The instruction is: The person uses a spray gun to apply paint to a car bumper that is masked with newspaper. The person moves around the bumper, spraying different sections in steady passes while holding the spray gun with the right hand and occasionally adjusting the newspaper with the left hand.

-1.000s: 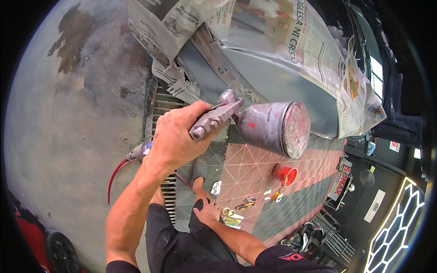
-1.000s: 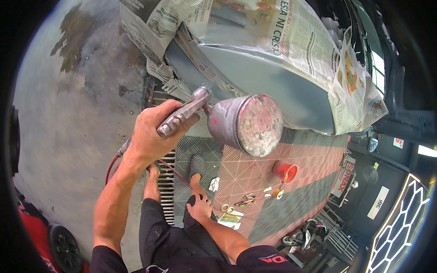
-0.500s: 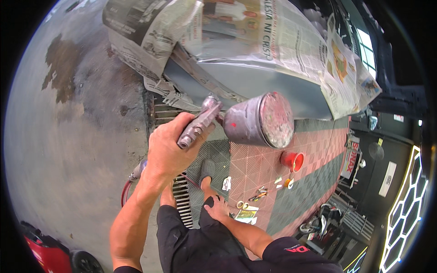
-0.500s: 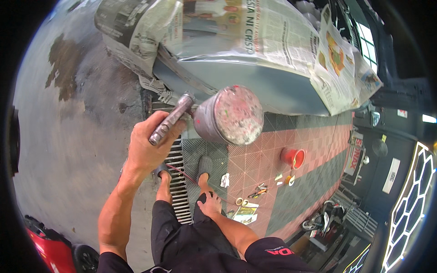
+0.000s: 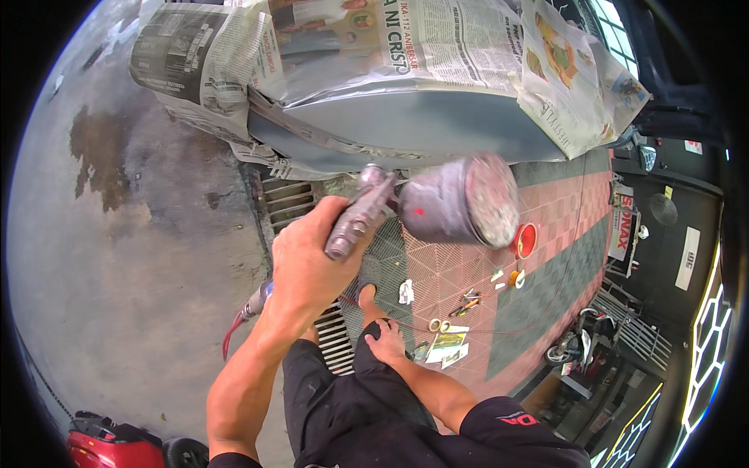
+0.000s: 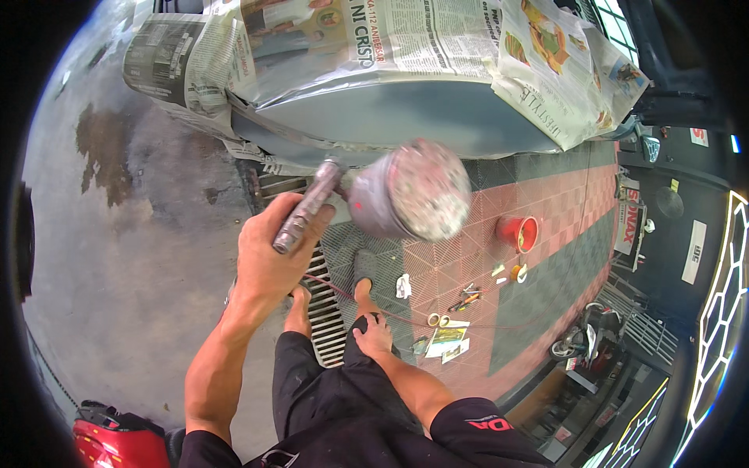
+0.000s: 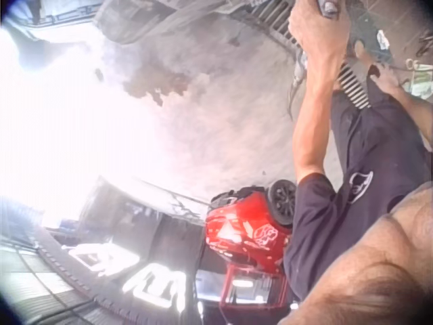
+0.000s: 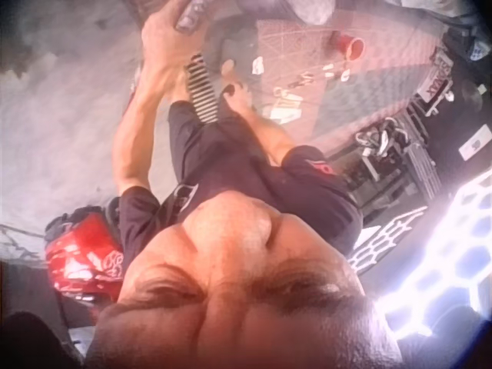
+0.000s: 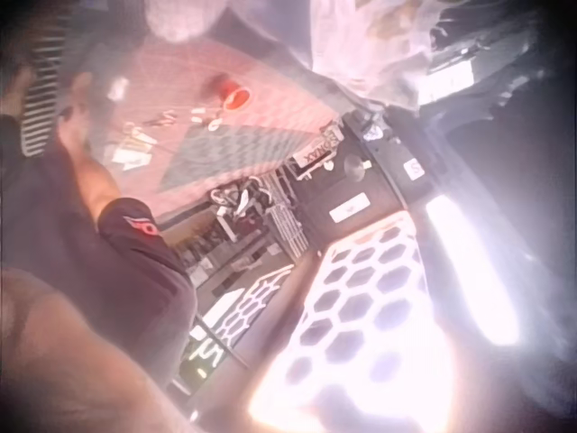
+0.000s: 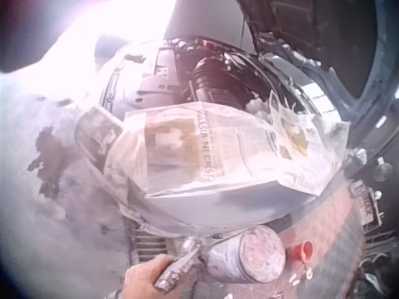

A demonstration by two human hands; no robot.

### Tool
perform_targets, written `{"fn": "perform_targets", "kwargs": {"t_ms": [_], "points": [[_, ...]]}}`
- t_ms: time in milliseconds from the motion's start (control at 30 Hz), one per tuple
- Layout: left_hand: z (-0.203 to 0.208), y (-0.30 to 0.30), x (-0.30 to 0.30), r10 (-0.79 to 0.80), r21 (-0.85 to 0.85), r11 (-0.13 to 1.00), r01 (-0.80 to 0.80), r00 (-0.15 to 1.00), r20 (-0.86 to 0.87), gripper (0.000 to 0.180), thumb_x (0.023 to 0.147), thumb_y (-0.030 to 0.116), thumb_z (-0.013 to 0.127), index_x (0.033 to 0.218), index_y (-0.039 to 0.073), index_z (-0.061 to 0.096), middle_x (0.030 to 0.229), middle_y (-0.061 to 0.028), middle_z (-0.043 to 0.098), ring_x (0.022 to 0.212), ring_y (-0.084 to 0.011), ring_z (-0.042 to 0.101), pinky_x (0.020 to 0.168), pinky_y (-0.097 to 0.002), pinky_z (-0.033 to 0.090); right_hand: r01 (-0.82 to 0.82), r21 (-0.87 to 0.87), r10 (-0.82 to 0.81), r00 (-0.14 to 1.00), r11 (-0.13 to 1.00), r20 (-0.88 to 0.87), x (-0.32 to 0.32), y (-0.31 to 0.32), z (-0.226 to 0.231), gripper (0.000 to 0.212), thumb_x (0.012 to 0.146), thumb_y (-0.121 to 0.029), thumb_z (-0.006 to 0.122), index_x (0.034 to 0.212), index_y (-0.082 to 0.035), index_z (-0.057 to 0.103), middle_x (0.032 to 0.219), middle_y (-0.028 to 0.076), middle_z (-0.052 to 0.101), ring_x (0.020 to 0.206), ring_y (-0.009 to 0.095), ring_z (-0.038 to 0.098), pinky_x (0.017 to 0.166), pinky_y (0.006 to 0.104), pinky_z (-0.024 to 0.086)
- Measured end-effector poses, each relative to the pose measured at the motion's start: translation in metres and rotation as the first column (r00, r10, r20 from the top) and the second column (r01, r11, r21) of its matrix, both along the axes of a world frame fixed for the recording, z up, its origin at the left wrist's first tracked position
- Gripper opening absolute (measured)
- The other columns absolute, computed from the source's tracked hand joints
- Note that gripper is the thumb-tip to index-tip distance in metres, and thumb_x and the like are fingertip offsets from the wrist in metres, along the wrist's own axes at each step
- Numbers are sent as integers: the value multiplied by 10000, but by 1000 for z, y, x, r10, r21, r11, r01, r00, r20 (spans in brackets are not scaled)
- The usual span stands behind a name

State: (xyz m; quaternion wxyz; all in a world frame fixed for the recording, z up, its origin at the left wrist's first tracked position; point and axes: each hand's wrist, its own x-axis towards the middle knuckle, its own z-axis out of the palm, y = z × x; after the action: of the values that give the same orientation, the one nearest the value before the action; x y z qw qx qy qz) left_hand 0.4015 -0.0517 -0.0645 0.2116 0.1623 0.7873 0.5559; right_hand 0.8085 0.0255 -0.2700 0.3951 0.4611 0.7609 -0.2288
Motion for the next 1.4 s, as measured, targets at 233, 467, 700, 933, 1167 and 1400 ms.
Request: {"fn": "perform_targets", "kwargs": {"t_ms": [233, 467, 700, 933, 1167, 1400], "points": [[26, -16, -16, 94, -64, 994, -83, 977, 190, 392, 1030, 424, 793, 1146, 51, 756, 732, -81, 667, 656, -199, 636, 655, -367, 506, 27, -16, -27, 1000, 1000, 13, 1, 4, 0, 754, 939, -471, 783, 1593, -177, 552, 1675, 233, 433, 1462, 518, 489, 1219, 572, 437], [50, 7, -31, 22, 20, 999, -30, 944, 329, 431, 1046, 461, 790, 1010, 32, 773, 717, 49, 577, 664, -77, 498, 596, -310, 409, 68, -19, -68, 998, 998, -19, 1, 2, 1, 733, 954, -458, 769, 1587, -157, 554, 1678, 225, 426, 1472, 516, 475, 1216, 586, 436], [44, -18, -42, 205, -166, 971, -171, 954, 219, 447, 1057, 491, 777, 949, 58, 789, 733, 73, 559, 671, -51, 493, 597, -273, 367, 89, -17, -90, 994, 996, -56, 9, 6, -2, 700, 980, -451, 752, 1582, -151, 561, 1676, 242, 425, 1475, 528, 466, 1232, 594, 413], [40, 32, -13, 74, -25, 997, -72, 993, 90, 410, 1049, 450, 799, 1039, 41, 791, 786, 64, 633, 692, -57, 529, 619, -258, 398, 147, -26, -149, 986, 989, -70, 19, -2, 4, 676, 977, -413, 752, 1576, -153, 574, 1669, 250, 438, 1497, 515, 447, 1242, 583, 400], [41, 57, 35, 76, -181, 980, -80, 997, -32, 421, 1046, 470, 774, 1147, 63, 736, 755, -75, 700, 667, -222, 663, 683, -371, 527, 152, -21, -153, 982, 988, -109, 33, 2, 1, 671, 964, -419, 758, 1556, -153, 587, 1668, 241, 447, 1462, 521, 478, 1219, 585, 422], [46, 84, 45, 55, -240, 969, -63, 998, -40, 385, 1035, 429, 779, 1134, 60, 728, 786, -102, 704, 722, -291, 669, 699, -412, 530, 167, -68, -173, 980, 984, -100, 40, 21, 4, 671, 980, -429, 745, 1567, -154, 574, 1682, 249, 423, 1457, 534, 476, 1222, 584, 417]]}}
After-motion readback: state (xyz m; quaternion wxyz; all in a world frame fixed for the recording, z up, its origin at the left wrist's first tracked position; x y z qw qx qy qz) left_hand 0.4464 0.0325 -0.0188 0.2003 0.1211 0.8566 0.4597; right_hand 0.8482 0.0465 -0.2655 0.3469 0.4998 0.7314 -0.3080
